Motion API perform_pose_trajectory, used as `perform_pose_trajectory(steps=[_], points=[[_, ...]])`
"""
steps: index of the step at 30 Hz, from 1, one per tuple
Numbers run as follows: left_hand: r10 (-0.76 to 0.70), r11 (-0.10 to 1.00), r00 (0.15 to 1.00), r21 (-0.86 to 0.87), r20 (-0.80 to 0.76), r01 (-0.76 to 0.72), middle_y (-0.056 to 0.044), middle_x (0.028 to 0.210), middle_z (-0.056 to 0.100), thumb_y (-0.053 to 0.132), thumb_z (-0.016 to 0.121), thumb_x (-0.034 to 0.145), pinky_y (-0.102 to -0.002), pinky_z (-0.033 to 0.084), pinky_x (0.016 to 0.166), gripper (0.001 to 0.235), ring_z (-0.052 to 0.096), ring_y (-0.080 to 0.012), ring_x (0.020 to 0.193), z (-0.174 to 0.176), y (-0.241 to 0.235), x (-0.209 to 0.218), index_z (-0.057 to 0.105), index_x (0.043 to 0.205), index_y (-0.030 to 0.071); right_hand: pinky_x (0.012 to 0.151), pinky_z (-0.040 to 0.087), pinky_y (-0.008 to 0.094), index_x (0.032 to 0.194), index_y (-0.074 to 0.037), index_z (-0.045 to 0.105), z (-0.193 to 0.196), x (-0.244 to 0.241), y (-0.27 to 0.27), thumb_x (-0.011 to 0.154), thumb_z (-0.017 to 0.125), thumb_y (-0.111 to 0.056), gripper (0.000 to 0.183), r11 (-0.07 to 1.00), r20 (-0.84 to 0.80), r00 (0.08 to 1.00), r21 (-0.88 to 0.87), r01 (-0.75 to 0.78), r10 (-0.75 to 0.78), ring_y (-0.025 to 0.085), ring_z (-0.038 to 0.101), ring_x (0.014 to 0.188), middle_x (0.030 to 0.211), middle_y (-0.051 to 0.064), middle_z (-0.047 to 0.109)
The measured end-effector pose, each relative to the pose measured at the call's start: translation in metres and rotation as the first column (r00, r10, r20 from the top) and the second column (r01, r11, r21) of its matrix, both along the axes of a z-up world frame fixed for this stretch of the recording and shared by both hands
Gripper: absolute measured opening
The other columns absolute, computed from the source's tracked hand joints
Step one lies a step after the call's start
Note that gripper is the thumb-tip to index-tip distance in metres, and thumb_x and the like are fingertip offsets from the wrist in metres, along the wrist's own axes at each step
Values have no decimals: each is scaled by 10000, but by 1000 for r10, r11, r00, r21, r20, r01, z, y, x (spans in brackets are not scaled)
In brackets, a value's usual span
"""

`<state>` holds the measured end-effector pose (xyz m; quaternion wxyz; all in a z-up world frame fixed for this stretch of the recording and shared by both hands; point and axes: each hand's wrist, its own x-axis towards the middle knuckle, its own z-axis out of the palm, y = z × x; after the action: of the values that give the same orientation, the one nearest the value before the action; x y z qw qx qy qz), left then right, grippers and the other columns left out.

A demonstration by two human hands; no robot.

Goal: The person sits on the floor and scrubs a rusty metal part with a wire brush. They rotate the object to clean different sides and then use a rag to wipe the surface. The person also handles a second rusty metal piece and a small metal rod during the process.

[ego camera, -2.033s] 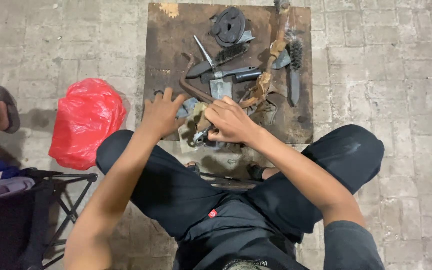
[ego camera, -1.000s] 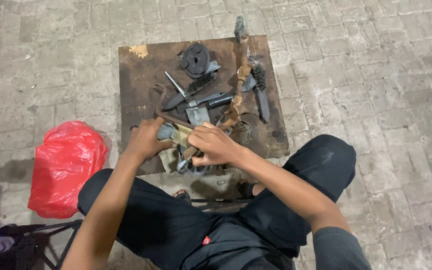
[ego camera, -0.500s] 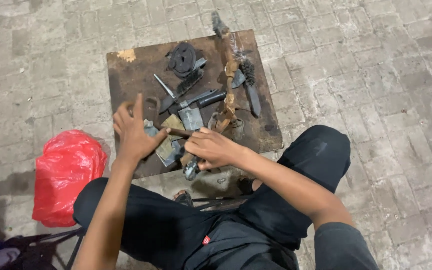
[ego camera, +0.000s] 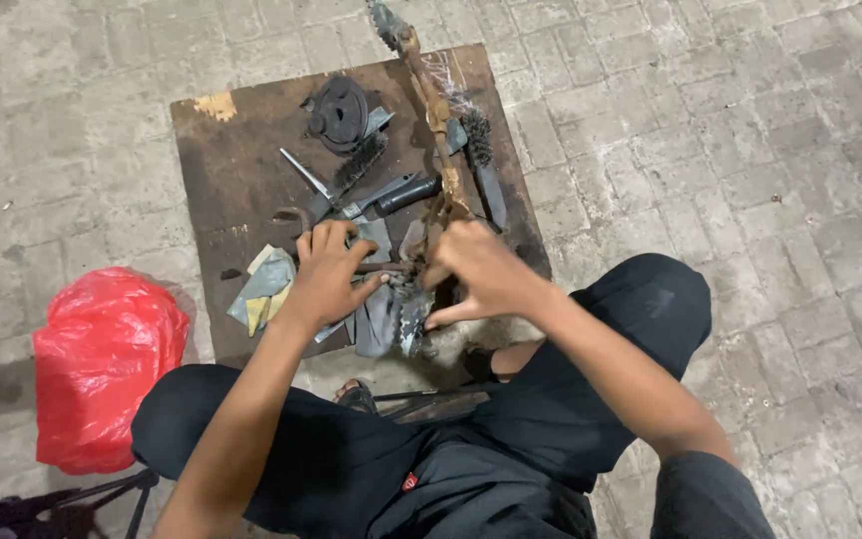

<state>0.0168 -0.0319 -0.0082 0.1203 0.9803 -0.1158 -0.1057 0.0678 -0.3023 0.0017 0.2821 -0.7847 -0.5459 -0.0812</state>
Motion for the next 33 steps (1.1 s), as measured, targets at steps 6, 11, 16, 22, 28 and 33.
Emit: perform_pose_trajectory(steps=[6, 11, 16, 22, 28, 33], points=[[-34, 947, 999, -320, -40, 20, -130, 1087, 607, 670, 413, 950, -426, 386, 938, 648, 518, -280, 1079, -11, -44, 6, 677, 1210, 138, 641, 514, 436, 998, -129, 602, 4, 15, -64, 1050, 532, -311, 202, 907, -308, 854, -109, 406, -419, 378, 648, 724, 737, 118, 575], [-48, 973, 998, -224, 32, 54, -127, 1034, 580, 685, 577, 877, -411, 372, 833, 695, 541, -286, 990, 9, -58, -2, 654, 1216, 84, 605, 562, 385, 1035, -98, 723, -24, 4, -49, 988, 652, -176, 116, 916, -194, 897, -37, 399, -398, 328, 701, 673, 727, 120, 678], [-59, 976, 998, -209, -3, 57, -119, 974, 586, 738, 623, 835, -375, 369, 813, 806, 556, -266, 945, 15, -48, -7, 628, 1294, 75, 506, 506, 316, 1169, -99, 768, -15, -9, -23, 1029, 609, -106, 212, 907, -142, 901, 45, 419, -409, 228, 551, 503, 704, 47, 532], [-133, 967, 990, -225, -49, 119, -142, 1002, 639, 720, 708, 712, -394, 377, 824, 944, 589, -302, 958, 23, -43, -4, 574, 1390, 78, 406, 409, 316, 1208, -146, 777, -46, -14, -16, 1052, 604, -175, 236, 909, -68, 912, 81, 410, -405, 239, 442, 420, 683, 26, 427], [-98, 962, 995, -257, -6, 93, -140, 988, 628, 697, 730, 714, -385, 368, 839, 936, 579, -298, 962, 10, -45, -7, 593, 1372, 46, 455, 439, 379, 1186, -15, 745, -43, -18, -13, 1003, 653, -68, 212, 934, -266, 916, 115, 338, -299, 337, 532, 498, 684, 142, 512], [-86, 963, 995, -251, 46, 95, -100, 954, 588, 698, 701, 738, -369, 336, 821, 916, 529, -253, 926, 2, -46, -10, 589, 1378, 52, 536, 454, 381, 1296, 8, 696, -73, -21, -21, 1001, 634, -15, 303, 894, -480, 831, 184, 409, -281, 322, 593, 599, 770, 175, 621]])
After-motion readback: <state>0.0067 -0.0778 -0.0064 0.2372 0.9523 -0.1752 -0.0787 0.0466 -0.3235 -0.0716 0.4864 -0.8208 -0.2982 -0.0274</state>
